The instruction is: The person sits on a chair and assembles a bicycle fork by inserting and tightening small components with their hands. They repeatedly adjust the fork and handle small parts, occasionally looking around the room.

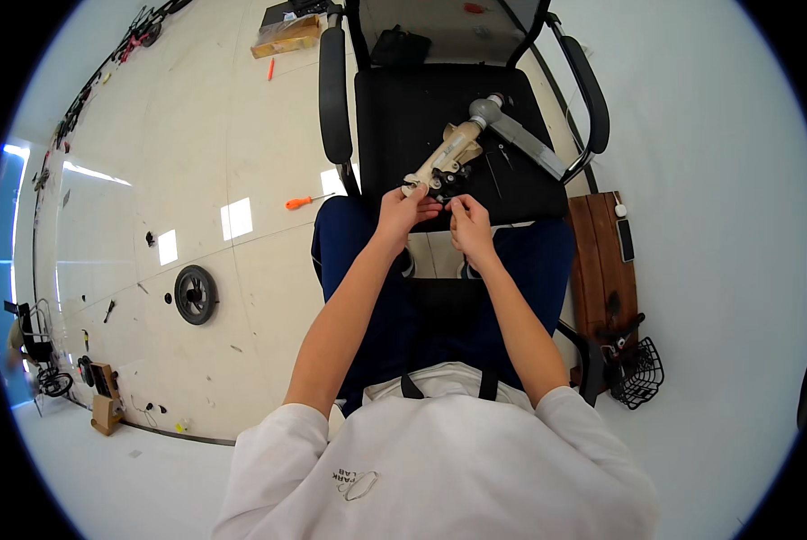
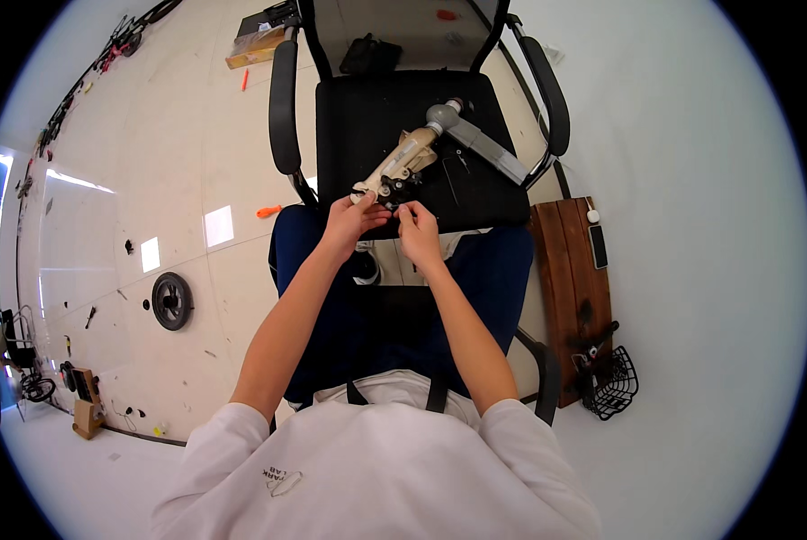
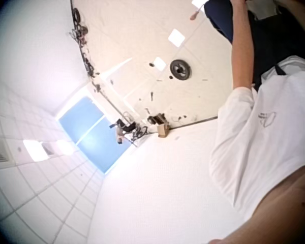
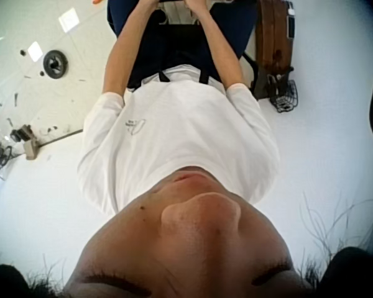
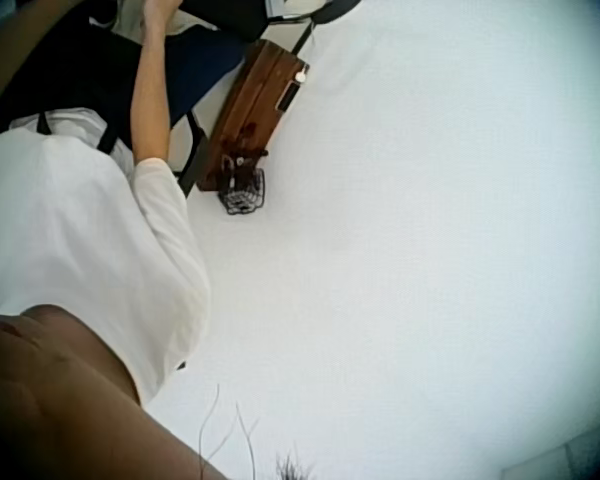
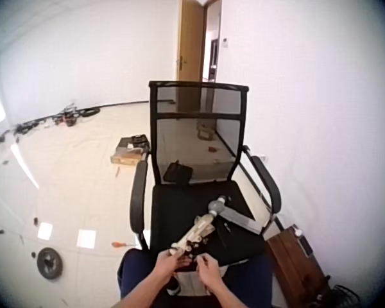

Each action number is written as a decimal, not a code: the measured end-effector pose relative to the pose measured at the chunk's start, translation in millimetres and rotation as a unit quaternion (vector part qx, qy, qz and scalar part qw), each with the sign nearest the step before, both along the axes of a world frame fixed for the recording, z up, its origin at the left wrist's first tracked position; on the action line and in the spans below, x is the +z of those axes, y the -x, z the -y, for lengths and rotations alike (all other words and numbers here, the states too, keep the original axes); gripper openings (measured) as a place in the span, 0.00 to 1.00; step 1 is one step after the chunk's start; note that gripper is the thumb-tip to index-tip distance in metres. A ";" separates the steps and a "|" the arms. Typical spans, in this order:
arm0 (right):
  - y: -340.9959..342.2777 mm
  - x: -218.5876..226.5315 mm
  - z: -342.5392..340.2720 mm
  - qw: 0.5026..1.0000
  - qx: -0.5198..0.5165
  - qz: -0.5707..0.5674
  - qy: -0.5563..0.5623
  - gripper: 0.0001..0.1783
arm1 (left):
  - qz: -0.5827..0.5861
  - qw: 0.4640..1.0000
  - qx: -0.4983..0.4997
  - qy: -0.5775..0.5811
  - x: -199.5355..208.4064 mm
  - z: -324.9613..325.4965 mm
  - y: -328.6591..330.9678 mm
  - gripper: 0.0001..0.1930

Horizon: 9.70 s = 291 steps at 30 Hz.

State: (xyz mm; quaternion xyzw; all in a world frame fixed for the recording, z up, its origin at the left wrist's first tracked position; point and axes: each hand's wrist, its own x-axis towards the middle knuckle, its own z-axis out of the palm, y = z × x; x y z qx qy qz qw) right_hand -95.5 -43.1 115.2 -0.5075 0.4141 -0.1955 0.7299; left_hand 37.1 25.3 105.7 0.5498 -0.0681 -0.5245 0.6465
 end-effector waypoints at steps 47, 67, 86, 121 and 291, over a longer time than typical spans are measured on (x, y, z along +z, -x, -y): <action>-63.0 4.8 -48.4 0.938 -0.317 -0.017 -0.139 0.10 | -0.054 0.998 0.022 -0.004 2.4 -0.6 -7.9 0.13; 4.3 -4.9 21.2 0.944 -0.049 -0.111 0.307 0.10 | -0.002 0.999 -0.032 -0.015 0.3 -1.0 -10.7 0.16; -12.0 34.1 65.0 0.763 0.244 -0.197 0.565 0.08 | -0.007 0.999 -0.030 -0.016 -3.7 0.5 -10.9 0.14; -29.0 29.2 126.9 0.655 0.395 -0.189 0.616 0.12 | -0.006 0.999 -0.023 -0.032 2.2 1.9 -12.5 0.12; -60.6 65.2 19.3 0.767 0.237 -0.060 0.594 0.10 | 0.753 0.638 -0.161 0.000 -14.8 20.7 -37.7 0.32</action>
